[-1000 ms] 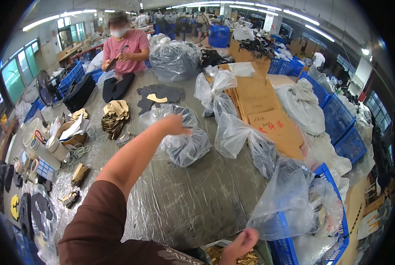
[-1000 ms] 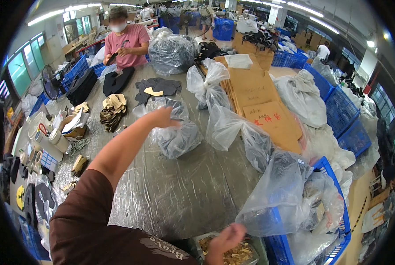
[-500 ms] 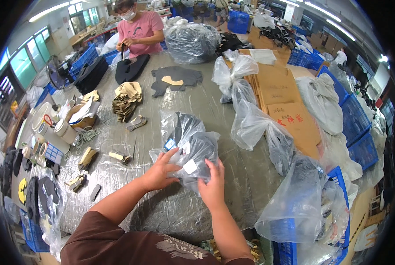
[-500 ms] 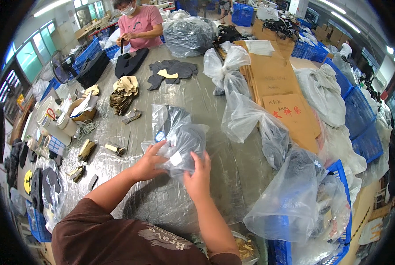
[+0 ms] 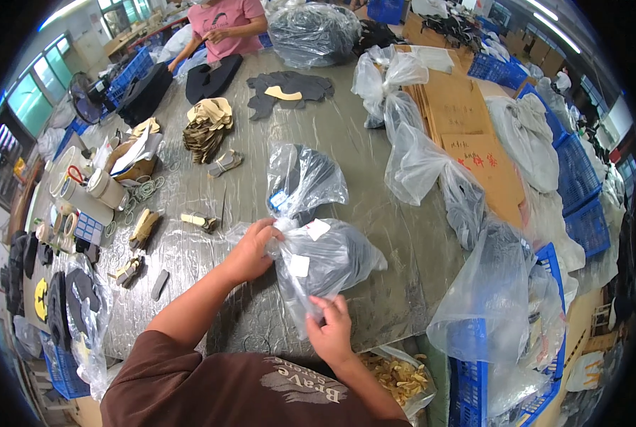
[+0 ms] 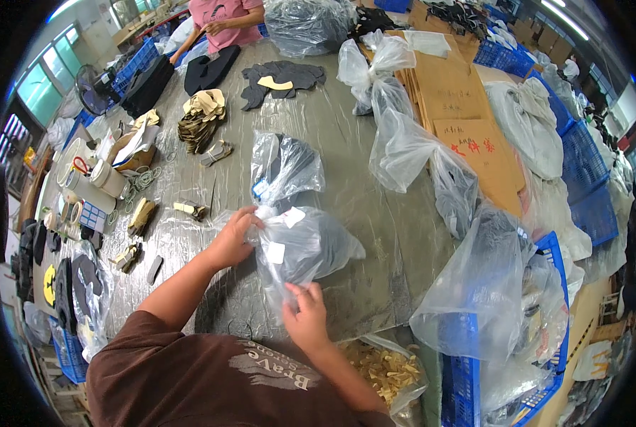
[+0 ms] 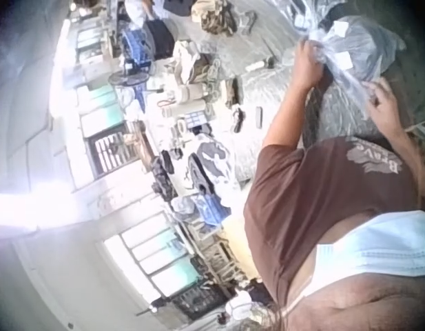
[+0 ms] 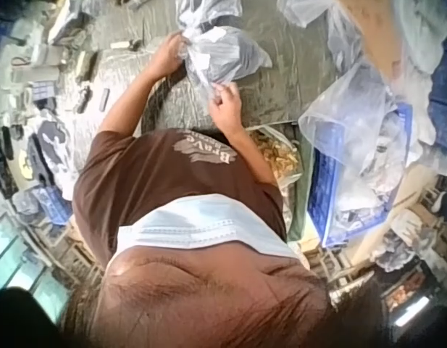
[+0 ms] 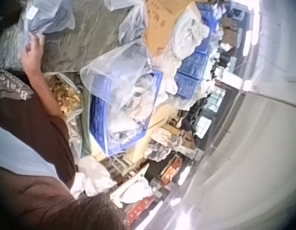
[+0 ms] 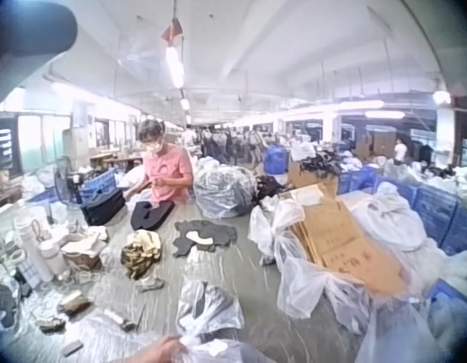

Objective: Assembling and applying adhesive to black shoe components on a factory workstation table.

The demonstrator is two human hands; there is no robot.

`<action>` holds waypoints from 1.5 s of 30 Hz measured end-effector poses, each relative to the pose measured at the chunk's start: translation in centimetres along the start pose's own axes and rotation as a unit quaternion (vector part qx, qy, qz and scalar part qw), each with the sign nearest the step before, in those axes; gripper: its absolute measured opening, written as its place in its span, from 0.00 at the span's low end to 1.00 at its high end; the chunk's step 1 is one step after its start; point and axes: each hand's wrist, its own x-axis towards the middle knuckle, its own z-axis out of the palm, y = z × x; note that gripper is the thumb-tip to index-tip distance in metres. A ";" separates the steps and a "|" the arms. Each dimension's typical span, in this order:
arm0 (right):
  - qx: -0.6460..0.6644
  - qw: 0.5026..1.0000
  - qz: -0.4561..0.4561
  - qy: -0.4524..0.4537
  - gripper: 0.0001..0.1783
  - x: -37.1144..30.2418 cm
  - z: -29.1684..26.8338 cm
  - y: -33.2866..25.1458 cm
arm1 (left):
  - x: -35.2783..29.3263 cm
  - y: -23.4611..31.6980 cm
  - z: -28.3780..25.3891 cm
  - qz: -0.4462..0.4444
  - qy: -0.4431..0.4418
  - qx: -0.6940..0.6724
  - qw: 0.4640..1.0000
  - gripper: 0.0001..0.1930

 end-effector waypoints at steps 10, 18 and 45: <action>0.013 0.996 -0.076 0.043 0.07 0.8 -4.3 -0.8 | 1.4 -1.4 0.1 0.028 0.081 0.003 0.996 0.22; -0.192 0.930 0.009 0.313 0.17 7.6 -14.1 4.0 | 4.8 -6.6 0.2 -0.206 0.118 -0.356 0.904 0.17; -0.013 0.857 -0.128 0.499 0.14 17.8 -27.7 0.4 | 18.2 11.8 4.1 0.106 0.162 0.200 0.960 0.48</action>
